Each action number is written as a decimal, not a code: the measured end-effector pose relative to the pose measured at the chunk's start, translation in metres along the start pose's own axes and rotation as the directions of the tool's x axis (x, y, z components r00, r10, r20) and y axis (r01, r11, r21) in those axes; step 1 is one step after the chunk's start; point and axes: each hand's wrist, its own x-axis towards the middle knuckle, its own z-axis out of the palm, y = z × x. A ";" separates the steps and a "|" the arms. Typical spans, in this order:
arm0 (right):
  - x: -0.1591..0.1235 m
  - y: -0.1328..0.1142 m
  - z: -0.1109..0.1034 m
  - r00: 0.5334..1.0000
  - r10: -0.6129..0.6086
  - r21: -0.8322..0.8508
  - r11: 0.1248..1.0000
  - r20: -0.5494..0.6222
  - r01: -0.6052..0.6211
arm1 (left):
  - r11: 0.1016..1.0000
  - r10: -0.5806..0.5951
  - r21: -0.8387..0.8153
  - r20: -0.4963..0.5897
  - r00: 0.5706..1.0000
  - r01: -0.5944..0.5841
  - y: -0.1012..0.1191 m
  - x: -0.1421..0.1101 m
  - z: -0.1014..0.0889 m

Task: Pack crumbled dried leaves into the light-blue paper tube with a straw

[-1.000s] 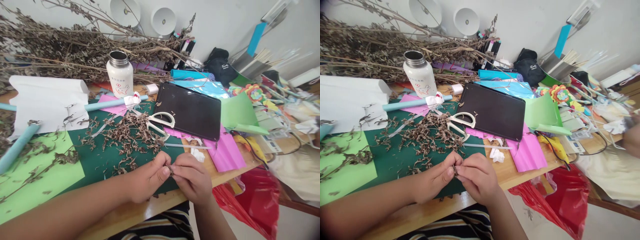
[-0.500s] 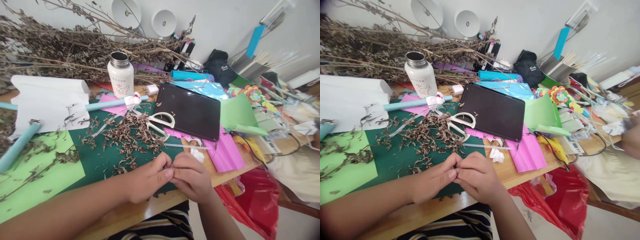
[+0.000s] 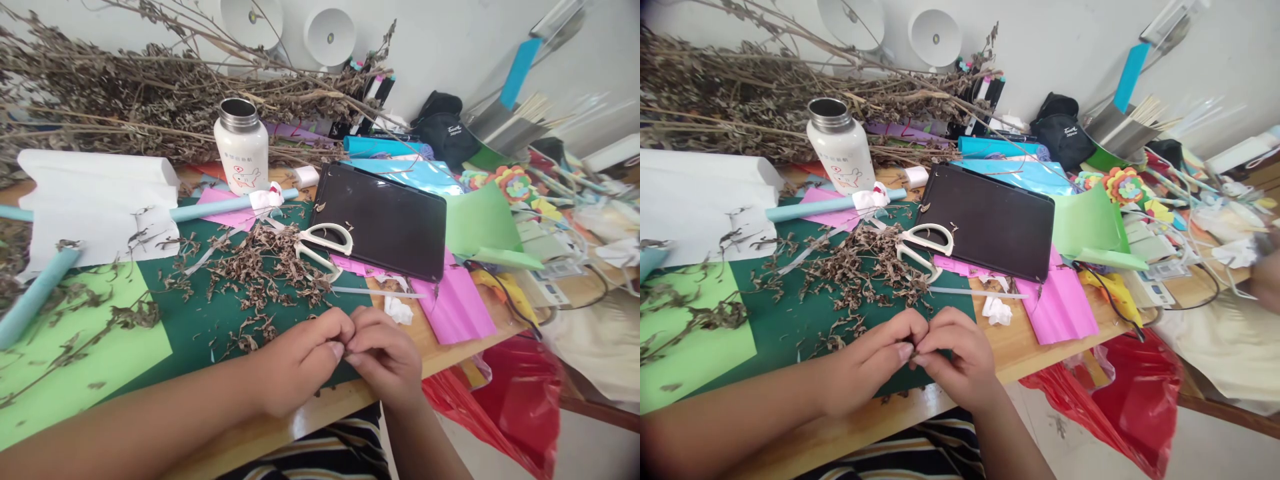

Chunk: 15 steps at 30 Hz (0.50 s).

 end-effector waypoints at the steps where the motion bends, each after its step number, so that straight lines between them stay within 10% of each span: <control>1: 0.000 -0.002 0.001 1.000 -0.016 -0.023 1.000 -0.015 0.015 | 0.999 0.004 -0.037 -0.007 1.000 -0.004 -0.001 0.000 0.000; 15: -0.006 -0.006 -0.003 0.905 -0.418 -0.541 0.744 0.080 0.392 | 0.902 0.001 -0.430 0.081 0.997 0.035 -0.012 0.003 0.000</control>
